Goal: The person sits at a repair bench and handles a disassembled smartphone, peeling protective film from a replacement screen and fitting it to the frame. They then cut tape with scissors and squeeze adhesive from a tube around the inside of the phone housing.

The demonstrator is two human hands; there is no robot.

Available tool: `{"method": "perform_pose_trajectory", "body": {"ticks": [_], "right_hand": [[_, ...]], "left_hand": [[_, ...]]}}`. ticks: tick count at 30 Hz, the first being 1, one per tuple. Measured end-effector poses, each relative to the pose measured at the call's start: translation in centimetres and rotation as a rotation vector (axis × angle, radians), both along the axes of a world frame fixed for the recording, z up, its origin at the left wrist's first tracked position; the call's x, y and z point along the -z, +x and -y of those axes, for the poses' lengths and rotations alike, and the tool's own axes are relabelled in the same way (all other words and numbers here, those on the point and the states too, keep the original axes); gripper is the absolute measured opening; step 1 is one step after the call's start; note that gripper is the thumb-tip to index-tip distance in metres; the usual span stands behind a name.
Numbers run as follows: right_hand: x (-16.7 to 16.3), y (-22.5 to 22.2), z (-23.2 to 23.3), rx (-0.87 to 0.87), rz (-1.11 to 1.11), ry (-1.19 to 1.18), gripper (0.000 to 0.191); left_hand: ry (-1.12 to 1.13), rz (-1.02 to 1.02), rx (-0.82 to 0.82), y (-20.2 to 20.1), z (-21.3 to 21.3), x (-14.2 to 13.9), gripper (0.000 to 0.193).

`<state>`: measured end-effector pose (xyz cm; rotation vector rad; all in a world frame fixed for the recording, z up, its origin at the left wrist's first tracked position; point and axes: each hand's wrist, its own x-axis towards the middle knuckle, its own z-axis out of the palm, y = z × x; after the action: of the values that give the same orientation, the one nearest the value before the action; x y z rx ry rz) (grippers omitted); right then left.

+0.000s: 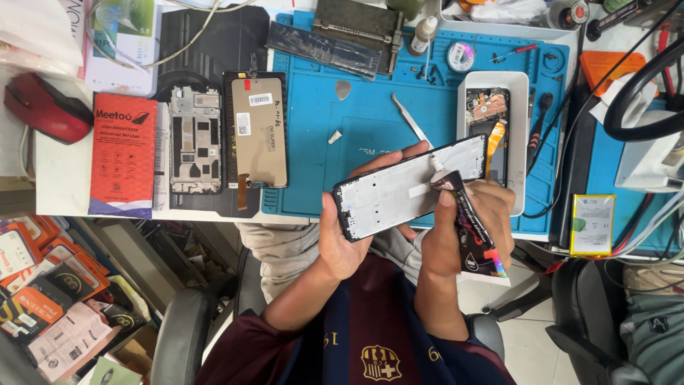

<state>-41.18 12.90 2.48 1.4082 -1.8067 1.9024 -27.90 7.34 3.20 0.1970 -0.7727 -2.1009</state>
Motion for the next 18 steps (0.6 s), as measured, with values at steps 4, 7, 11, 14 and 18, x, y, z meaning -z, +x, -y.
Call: {"method": "perform_pose_trajectory", "body": {"ticks": [4, 7, 11, 14, 18], "right_hand": [[0.03, 0.02, -0.03, -0.012, -0.027, 0.006, 0.018], [0.06, -0.06, 0.02, -0.003, -0.006, -0.002, 0.018], [0.10, -0.12, 0.03, -0.007, -0.036, -0.006, 0.019], [0.11, -0.12, -0.02, 0.001, -0.028, -0.005, 0.019], [0.14, -0.13, -0.06, 0.009, -0.018, 0.001, 0.019]], "left_hand": [[-0.006, -0.012, -0.001, -0.07, 0.01, 0.01, 0.092], [0.000, -0.001, 0.001, 0.04, -0.01, -0.02, 0.092], [0.000, -0.018, 0.006, 0.04, 0.01, -0.02, 0.092], [0.002, -0.010, 0.006, 0.09, 0.00, -0.03, 0.092], [-0.002, -0.004, 0.000, 0.14, 0.01, -0.01, 0.092]]}}
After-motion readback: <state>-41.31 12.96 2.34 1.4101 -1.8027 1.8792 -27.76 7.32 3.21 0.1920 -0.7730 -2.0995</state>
